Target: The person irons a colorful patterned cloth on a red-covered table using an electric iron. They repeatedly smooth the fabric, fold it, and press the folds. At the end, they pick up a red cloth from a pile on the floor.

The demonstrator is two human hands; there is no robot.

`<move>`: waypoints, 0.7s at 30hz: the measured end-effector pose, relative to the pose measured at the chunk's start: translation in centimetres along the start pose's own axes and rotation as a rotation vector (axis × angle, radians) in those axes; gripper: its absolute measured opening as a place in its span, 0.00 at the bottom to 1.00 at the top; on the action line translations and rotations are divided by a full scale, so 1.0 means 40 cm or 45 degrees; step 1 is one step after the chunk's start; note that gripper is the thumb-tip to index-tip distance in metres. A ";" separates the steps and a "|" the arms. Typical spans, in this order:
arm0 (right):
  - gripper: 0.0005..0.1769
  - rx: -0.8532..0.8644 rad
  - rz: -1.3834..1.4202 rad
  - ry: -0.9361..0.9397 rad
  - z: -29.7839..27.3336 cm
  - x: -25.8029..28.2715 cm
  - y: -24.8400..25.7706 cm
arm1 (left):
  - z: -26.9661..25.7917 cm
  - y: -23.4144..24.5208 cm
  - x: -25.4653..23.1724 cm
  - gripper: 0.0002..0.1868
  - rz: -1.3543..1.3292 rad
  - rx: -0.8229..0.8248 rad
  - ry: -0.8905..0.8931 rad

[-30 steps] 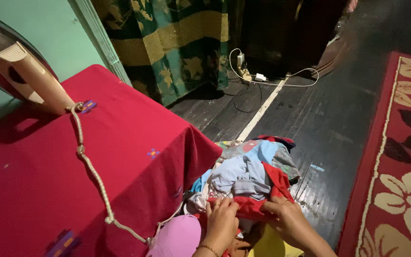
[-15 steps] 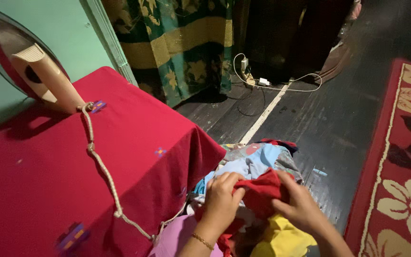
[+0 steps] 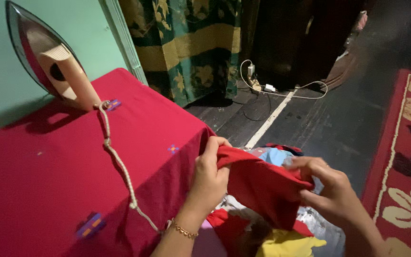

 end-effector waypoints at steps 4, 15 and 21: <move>0.27 0.145 0.186 -0.220 -0.001 -0.018 -0.001 | 0.010 0.025 -0.054 0.17 -0.062 -0.023 -0.026; 0.22 0.132 -0.251 -0.520 0.035 -0.024 0.104 | -0.012 0.209 -0.256 0.11 -0.225 -0.146 -0.109; 0.22 0.037 0.050 -0.253 0.095 0.006 0.184 | -0.069 0.333 -0.369 0.13 0.010 0.201 0.382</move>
Point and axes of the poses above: each hand's wrist, its own z-axis towards the middle knuckle, its own y-axis out of the back of the hand, x = y × z, the point moved 4 cm from there along z, towards the middle knuckle, and after that the axes turned 11 degrees about -z, right-handed, at the moved point
